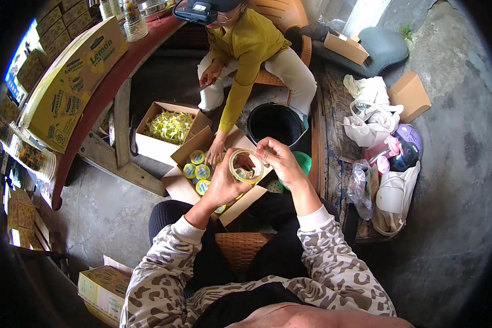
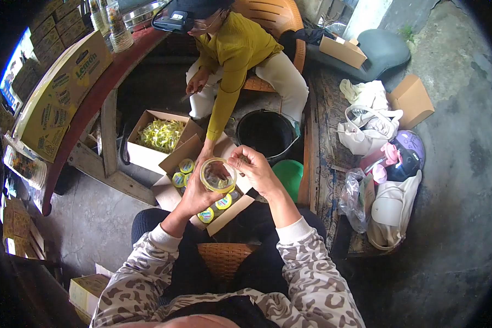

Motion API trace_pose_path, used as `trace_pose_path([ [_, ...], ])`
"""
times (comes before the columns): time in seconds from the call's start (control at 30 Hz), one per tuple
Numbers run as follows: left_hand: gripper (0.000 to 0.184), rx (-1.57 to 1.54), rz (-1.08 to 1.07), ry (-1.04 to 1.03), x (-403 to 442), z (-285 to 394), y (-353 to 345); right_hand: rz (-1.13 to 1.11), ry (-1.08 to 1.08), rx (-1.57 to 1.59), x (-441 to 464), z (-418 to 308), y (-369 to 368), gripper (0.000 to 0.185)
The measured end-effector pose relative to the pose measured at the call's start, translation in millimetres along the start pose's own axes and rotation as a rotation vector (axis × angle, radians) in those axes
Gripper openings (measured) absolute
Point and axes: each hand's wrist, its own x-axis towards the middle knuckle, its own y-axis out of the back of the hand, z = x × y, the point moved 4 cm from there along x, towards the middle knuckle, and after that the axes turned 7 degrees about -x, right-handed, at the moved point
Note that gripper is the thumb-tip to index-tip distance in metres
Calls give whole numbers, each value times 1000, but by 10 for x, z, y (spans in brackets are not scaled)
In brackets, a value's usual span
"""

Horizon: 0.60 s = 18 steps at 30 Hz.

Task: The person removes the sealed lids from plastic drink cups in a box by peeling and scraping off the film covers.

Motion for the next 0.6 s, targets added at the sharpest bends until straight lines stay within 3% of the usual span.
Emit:
trace_pose_path([
  [0.2, 58, -167, 33, 55, -18, -246, -28, 106, 74, -19, 10, -6, -49, 12],
  [0.27, 54, -284, 207, 121, -10, -370, 2, 197, 171, -1, 1, -45, -23, 11],
  [0.33, 49, -116, 309, 100, 42, -410, 178, 262, 230, 37, -4, -104, 70, 12],
  [0.47, 52, -102, 336, 100, 72, -304, 348, 292, 263, 181, 34, -85, 274, 16],
  [0.53, 52, -91, 350, -90, 86, -202, 350, 340, 197, 262, 30, -63, 321, 17],
  [0.6, 58, -92, 347, -54, 41, -150, 302, 355, 185, 195, 17, -33, 369, 18],
])
